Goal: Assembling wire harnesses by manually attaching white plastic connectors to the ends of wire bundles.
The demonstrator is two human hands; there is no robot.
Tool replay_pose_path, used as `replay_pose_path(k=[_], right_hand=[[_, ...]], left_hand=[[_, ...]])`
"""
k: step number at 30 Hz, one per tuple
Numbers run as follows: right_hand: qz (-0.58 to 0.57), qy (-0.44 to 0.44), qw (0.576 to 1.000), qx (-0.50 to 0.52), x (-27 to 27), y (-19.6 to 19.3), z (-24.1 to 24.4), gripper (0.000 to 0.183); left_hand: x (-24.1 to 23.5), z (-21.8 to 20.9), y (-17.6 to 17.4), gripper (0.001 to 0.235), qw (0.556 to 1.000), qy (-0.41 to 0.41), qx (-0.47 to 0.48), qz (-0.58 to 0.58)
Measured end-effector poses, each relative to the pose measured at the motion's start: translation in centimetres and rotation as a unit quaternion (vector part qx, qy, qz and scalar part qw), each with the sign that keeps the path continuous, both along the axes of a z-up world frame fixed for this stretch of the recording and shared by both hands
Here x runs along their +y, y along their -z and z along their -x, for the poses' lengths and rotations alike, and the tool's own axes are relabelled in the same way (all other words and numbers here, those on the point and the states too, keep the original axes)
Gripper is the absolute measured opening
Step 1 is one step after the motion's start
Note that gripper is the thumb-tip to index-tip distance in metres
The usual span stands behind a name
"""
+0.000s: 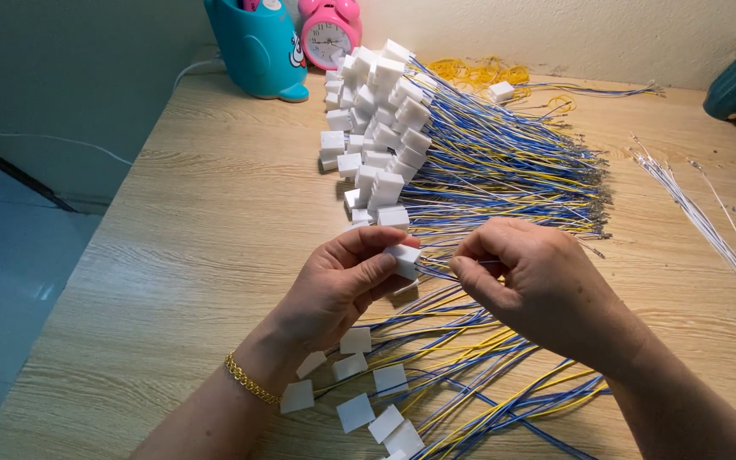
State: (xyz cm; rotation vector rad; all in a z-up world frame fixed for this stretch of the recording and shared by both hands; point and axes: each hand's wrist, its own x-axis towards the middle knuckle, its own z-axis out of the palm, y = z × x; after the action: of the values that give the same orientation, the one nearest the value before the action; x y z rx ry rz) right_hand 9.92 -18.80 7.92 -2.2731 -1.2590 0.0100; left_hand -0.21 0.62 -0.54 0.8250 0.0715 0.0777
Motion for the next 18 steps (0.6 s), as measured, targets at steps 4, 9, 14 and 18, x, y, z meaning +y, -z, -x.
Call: replay_pose_path(k=[4,9,14,18], right_hand=[[0.016,0.006,1.0,0.009,0.18,0.22,0.04,0.016],[0.017,0.026,0.997,0.073,0.47,0.4,-0.11,0.016],[-0.035,0.016,0.995,0.087,0.79,0.53,0.13,0.011],[-0.048,-0.002,0.997,0.059,1.04,0.77,0.34,0.009]], left_hand=[[0.08,0.14,-0.36,0.024,1.0,0.002,-0.017,-0.015],[0.0,0.05,-0.2,0.024,0.999,-0.006,-0.025,-0.025],[0.09,-0.02,-0.12,0.024,0.999,-0.013,-0.028,-0.025],[-0.01,0.02,0.05,0.027,1.0,-0.018,-0.002,-0.011]])
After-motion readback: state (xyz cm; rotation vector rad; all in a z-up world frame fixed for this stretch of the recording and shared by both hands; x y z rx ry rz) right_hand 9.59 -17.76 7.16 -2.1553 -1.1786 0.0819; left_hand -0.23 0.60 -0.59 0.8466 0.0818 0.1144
